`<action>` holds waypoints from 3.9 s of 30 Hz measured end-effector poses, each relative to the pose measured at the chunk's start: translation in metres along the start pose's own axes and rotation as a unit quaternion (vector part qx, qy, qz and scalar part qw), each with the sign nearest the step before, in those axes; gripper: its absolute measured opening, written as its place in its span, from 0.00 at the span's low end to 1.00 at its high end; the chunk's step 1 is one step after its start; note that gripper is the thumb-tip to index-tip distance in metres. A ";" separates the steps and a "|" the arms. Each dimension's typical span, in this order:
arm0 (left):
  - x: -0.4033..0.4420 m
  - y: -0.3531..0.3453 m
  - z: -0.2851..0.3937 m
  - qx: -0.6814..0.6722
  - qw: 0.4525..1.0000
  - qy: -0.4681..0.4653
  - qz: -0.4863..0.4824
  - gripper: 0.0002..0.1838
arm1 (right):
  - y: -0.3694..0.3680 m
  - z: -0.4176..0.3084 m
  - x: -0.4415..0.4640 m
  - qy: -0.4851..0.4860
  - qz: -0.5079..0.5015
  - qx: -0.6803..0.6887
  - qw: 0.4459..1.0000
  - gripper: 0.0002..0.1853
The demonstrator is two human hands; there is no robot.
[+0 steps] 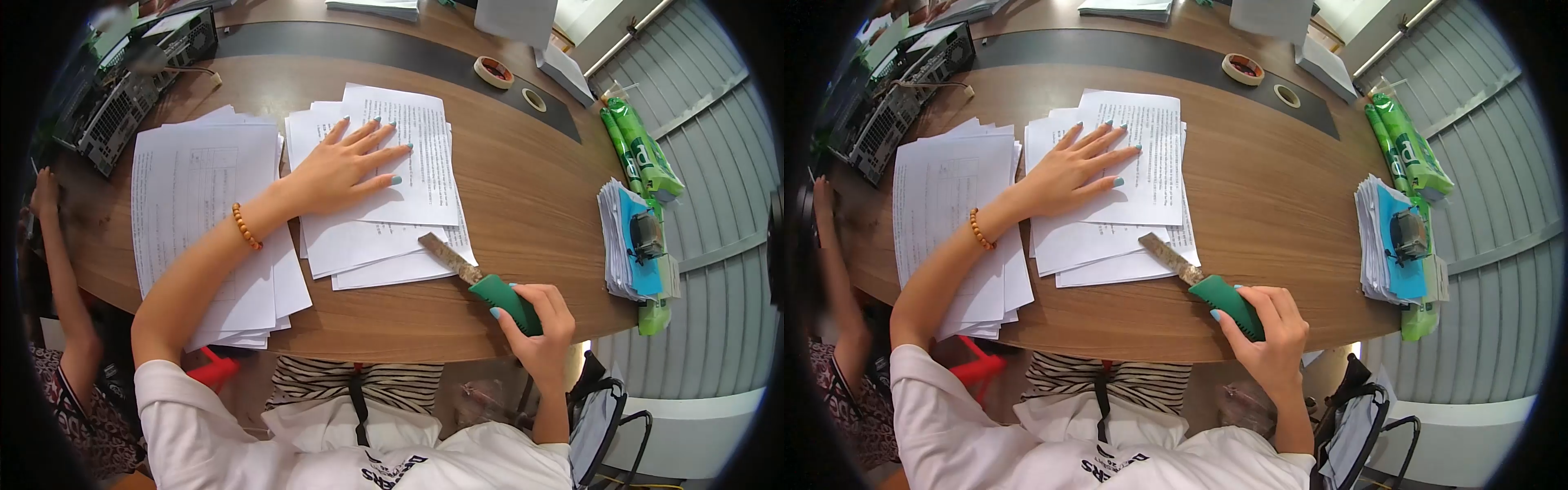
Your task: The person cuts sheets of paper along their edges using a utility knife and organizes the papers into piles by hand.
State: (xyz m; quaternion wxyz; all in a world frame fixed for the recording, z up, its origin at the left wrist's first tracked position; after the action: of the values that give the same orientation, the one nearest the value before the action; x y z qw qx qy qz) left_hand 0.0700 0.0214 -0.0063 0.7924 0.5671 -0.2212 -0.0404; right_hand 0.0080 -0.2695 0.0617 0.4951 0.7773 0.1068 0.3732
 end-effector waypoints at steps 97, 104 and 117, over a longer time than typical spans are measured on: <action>0.000 -0.002 0.002 0.055 0.998 0.032 0.004 0.30 | -0.095 0.057 0.143 0.042 0.078 -0.092 0.992 0.15; -0.002 -0.001 0.004 0.044 0.999 0.026 0.013 0.29 | -0.088 0.063 0.139 0.067 0.085 -0.083 0.991 0.15; -0.001 0.002 0.004 0.038 0.998 0.040 -0.028 0.30 | -0.088 0.079 0.141 0.035 0.081 -0.075 0.993 0.14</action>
State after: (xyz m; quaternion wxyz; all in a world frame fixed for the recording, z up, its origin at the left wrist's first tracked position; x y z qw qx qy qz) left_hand 0.0669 0.0185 -0.0034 0.7771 0.6037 -0.1750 -0.0319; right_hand 0.1785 -0.2057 0.0359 0.5161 0.7305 0.0320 0.4460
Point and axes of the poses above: each hand's wrist, its own x-axis towards the middle knuckle, its own y-axis out of the back of the hand, z = x × y, the point moved 5 cm from there along x, towards the middle knuckle, and after that the axes turned 7 degrees about -x, right-handed, at the moved point
